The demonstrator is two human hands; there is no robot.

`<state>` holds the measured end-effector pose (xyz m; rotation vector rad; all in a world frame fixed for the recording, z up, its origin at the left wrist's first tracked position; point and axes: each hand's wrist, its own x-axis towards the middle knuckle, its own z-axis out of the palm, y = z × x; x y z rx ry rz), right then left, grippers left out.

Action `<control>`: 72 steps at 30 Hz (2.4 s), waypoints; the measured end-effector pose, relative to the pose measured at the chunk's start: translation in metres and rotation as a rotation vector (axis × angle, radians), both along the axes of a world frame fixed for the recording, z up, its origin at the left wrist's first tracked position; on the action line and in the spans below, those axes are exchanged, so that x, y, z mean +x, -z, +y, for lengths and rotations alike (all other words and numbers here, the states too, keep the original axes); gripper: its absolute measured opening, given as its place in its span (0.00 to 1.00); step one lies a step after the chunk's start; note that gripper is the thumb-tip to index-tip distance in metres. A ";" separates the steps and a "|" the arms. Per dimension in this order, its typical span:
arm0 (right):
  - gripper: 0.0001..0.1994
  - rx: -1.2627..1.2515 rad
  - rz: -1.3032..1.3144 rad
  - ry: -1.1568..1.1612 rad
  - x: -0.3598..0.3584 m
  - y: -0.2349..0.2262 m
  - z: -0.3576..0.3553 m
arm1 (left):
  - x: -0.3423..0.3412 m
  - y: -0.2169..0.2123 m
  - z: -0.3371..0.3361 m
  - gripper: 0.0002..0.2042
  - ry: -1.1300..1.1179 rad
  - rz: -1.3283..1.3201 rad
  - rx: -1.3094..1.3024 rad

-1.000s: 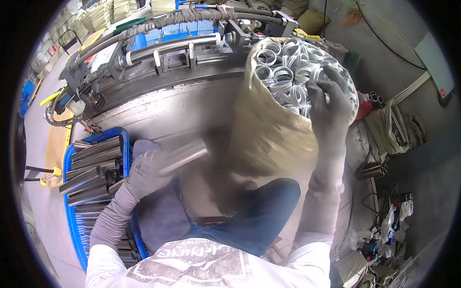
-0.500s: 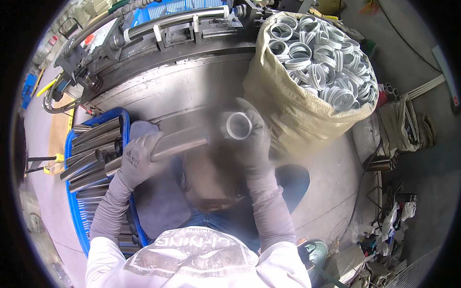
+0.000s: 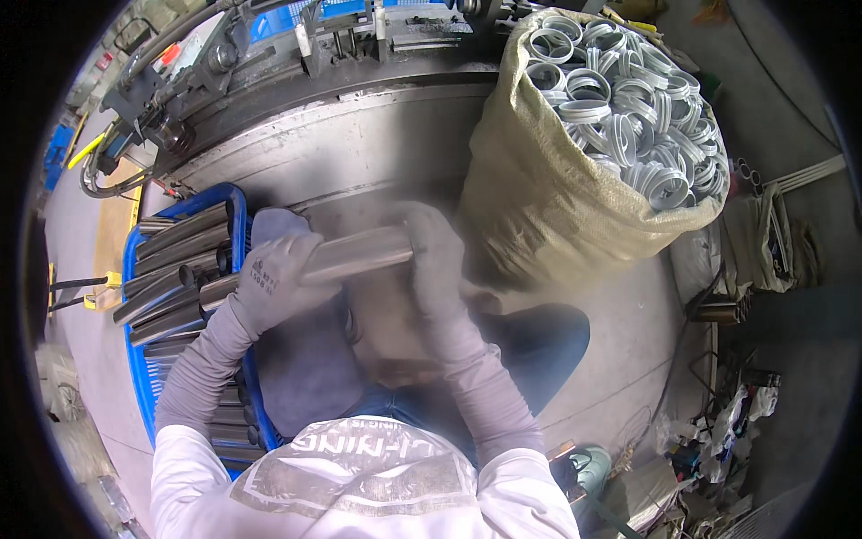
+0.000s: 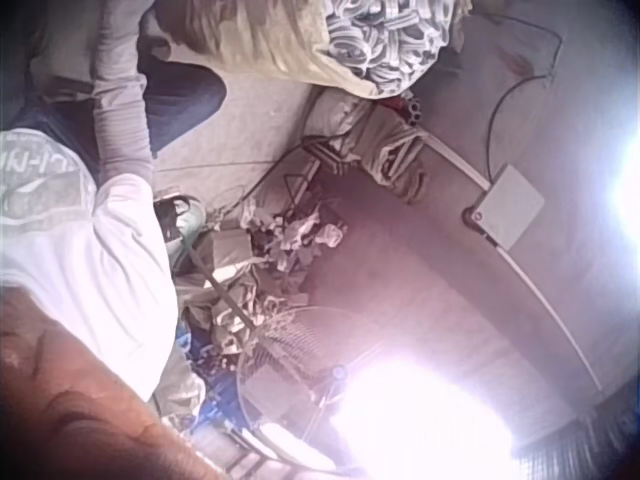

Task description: The person fits rings onto the ends of metal tubes by hand and loads each tube into a machine.

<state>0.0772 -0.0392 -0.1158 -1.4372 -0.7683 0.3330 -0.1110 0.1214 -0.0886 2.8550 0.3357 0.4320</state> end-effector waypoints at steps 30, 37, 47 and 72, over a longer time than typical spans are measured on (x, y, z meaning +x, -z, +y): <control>0.27 -0.141 -1.198 0.678 0.118 -0.158 -0.085 | -0.002 -0.107 0.020 0.20 -0.098 -0.738 -0.701; 0.22 -0.629 -1.311 0.444 0.171 -0.161 -0.093 | 0.011 -0.055 -0.012 0.30 0.006 -0.093 -0.031; 0.19 0.064 -0.386 0.158 0.077 -0.153 -0.080 | 0.014 -0.014 -0.012 0.26 0.010 -0.109 0.007; 0.27 -0.167 0.034 -0.122 0.032 -0.001 -0.053 | 0.018 -0.010 -0.020 0.22 0.085 0.071 0.063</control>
